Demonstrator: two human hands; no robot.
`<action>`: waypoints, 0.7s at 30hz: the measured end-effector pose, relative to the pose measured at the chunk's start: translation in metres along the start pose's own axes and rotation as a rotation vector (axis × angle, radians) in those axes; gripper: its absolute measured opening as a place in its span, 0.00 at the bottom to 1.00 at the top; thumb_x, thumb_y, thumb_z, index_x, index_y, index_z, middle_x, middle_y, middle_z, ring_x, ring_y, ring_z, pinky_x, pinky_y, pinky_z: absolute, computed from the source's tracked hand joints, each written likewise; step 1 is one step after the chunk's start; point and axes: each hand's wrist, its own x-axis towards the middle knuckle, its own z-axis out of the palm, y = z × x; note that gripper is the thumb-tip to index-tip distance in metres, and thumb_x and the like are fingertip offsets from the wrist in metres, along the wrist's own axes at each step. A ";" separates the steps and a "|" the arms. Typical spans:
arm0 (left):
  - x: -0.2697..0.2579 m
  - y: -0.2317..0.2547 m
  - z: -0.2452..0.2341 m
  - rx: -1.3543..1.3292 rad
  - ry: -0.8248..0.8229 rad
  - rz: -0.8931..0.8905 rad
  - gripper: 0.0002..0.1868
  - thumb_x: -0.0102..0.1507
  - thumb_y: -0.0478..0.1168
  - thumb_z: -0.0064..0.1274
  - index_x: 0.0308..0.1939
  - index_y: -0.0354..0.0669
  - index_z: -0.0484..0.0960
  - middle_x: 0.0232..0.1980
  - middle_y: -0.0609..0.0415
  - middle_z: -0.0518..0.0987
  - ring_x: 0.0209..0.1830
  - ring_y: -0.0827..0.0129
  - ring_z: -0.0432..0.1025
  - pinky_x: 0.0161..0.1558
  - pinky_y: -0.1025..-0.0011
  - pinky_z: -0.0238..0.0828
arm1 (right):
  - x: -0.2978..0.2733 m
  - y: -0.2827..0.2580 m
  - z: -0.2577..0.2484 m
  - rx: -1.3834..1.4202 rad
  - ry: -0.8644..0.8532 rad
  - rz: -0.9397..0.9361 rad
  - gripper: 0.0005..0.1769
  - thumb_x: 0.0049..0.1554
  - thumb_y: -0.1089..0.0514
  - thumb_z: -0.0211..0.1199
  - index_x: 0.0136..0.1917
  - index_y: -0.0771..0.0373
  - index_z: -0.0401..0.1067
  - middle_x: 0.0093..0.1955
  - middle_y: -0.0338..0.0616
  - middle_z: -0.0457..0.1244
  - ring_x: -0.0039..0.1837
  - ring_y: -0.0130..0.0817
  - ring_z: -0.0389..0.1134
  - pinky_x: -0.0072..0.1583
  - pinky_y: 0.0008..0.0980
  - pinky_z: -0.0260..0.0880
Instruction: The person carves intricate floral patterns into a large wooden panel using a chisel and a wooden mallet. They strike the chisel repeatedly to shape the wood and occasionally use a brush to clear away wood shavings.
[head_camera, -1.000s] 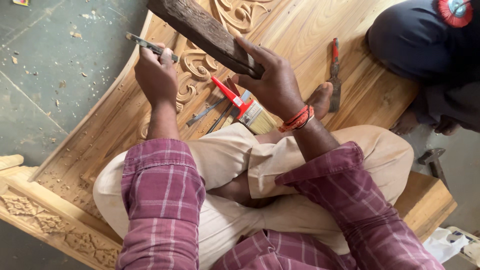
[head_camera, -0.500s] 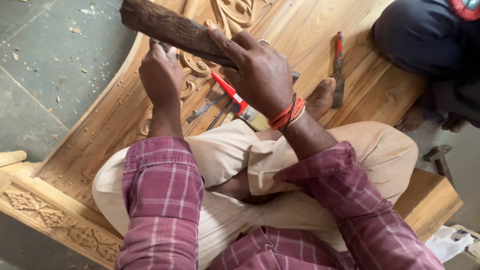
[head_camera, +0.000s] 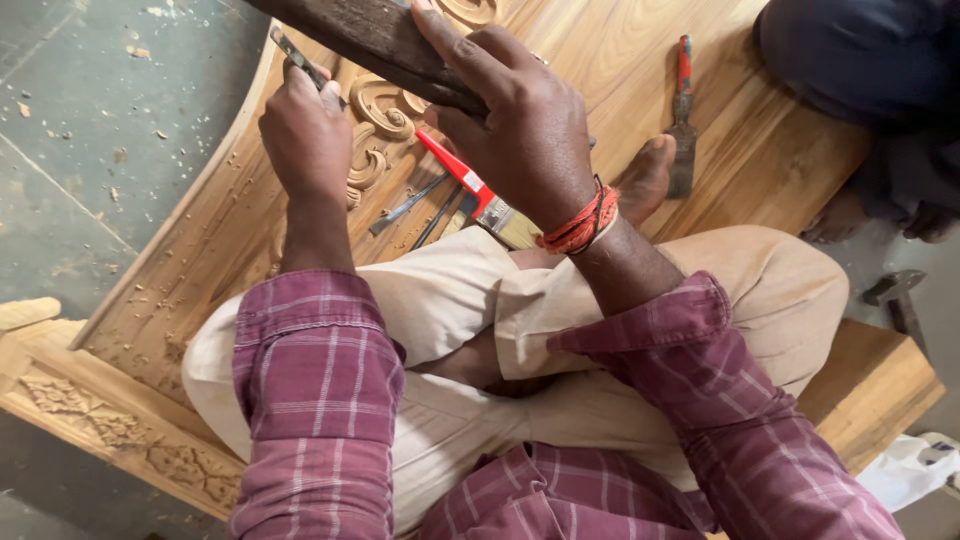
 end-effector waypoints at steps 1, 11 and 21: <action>0.000 0.001 0.001 0.002 0.005 0.006 0.06 0.66 0.37 0.59 0.45 0.40 0.81 0.39 0.43 0.85 0.38 0.52 0.82 0.40 0.57 0.77 | 0.000 -0.001 0.000 0.005 0.018 -0.001 0.45 0.56 0.54 0.77 0.80 0.42 0.60 0.56 0.37 0.66 0.52 0.37 0.72 0.52 0.39 0.74; -0.007 -0.005 0.009 0.027 0.075 0.111 0.08 0.66 0.36 0.62 0.43 0.33 0.81 0.38 0.40 0.85 0.37 0.50 0.82 0.38 0.58 0.77 | -0.004 0.011 0.016 -0.177 -0.040 -0.025 0.41 0.57 0.49 0.76 0.79 0.43 0.61 0.54 0.38 0.65 0.48 0.43 0.71 0.48 0.44 0.72; -0.017 -0.005 -0.028 0.100 0.054 0.152 0.07 0.65 0.38 0.57 0.41 0.37 0.83 0.35 0.40 0.85 0.35 0.48 0.80 0.37 0.55 0.76 | 0.000 0.044 -0.041 0.052 -0.064 0.287 0.23 0.57 0.52 0.79 0.62 0.57 0.75 0.41 0.47 0.65 0.42 0.47 0.69 0.45 0.43 0.70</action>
